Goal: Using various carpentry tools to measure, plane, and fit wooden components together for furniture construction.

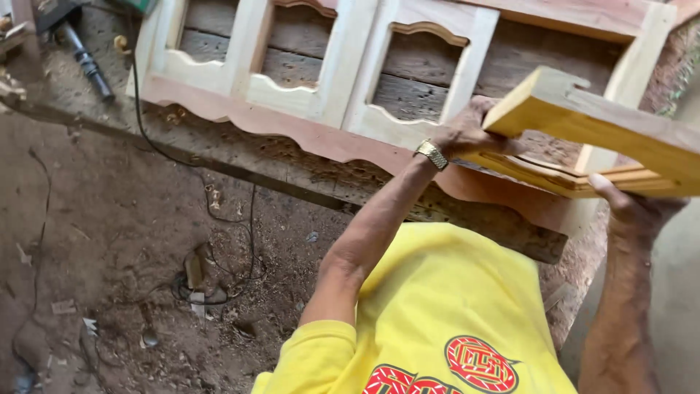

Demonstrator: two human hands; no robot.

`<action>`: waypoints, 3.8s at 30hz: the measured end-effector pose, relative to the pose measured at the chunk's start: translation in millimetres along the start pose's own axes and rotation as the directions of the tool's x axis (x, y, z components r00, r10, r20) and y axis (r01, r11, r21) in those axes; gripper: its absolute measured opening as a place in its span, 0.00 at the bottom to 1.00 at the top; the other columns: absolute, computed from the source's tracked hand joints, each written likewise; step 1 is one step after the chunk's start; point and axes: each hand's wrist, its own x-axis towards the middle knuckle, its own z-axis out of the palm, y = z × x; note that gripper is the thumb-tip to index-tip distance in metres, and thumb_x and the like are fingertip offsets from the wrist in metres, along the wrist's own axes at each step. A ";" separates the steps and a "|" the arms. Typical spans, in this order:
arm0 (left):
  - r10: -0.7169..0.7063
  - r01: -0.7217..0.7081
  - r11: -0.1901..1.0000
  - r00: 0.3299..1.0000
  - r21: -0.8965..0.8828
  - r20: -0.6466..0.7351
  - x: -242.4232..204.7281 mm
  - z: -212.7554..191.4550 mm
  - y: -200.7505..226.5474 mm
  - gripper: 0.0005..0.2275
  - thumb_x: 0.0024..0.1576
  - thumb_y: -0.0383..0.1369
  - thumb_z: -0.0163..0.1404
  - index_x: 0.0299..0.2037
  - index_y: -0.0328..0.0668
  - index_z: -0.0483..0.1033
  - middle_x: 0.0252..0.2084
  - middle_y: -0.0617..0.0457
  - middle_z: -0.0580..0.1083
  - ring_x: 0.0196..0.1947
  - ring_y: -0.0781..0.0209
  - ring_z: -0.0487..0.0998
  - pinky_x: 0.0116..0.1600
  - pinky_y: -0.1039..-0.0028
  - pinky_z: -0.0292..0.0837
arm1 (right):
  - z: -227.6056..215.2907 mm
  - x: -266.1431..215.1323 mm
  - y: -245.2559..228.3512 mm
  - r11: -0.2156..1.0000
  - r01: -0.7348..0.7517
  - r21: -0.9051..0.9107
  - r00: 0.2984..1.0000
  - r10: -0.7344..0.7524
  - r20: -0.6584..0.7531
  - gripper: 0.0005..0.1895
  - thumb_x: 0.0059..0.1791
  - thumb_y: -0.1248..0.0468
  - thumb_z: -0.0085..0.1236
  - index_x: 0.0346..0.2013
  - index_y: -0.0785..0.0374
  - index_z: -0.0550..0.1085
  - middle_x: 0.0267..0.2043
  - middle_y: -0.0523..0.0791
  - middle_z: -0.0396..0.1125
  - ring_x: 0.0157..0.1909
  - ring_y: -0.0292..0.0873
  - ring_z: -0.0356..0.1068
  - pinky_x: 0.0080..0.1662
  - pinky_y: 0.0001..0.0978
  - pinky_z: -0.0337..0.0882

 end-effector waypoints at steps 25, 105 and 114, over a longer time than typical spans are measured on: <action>-0.195 0.039 0.807 0.959 0.589 0.203 -20.1 -59.7 -60.4 0.27 0.51 0.63 0.42 0.51 0.59 0.78 0.53 0.61 0.76 0.45 0.57 0.73 0.42 0.68 0.74 | -7.6 -12.6 -12.5 0.981 -0.189 -0.043 0.982 0.188 -0.019 0.30 0.43 0.74 0.67 0.56 0.59 0.65 0.56 0.38 0.62 0.53 0.40 0.63 0.62 0.33 0.72; -0.743 0.438 0.493 0.662 -0.752 -0.102 58.2 -23.3 30.0 0.31 0.62 0.43 0.37 0.76 0.67 0.39 0.36 0.28 0.71 0.20 0.35 0.79 0.20 0.62 0.80 | 15.8 150.3 -37.8 0.960 -0.067 0.271 0.945 -0.026 0.326 0.23 0.56 0.56 0.50 0.67 0.39 0.61 0.77 0.63 0.44 0.73 0.69 0.52 0.67 0.74 0.62; -0.853 0.542 0.412 0.511 -0.732 -0.102 117.4 -19.3 42.4 0.33 0.59 0.43 0.38 0.75 0.63 0.38 0.34 0.29 0.72 0.19 0.36 0.80 0.19 0.61 0.80 | 13.1 195.1 8.3 0.238 -0.951 0.198 0.272 0.947 0.170 0.34 0.48 0.51 0.50 0.69 0.53 0.69 0.42 0.61 0.71 0.38 0.53 0.69 0.43 0.45 0.71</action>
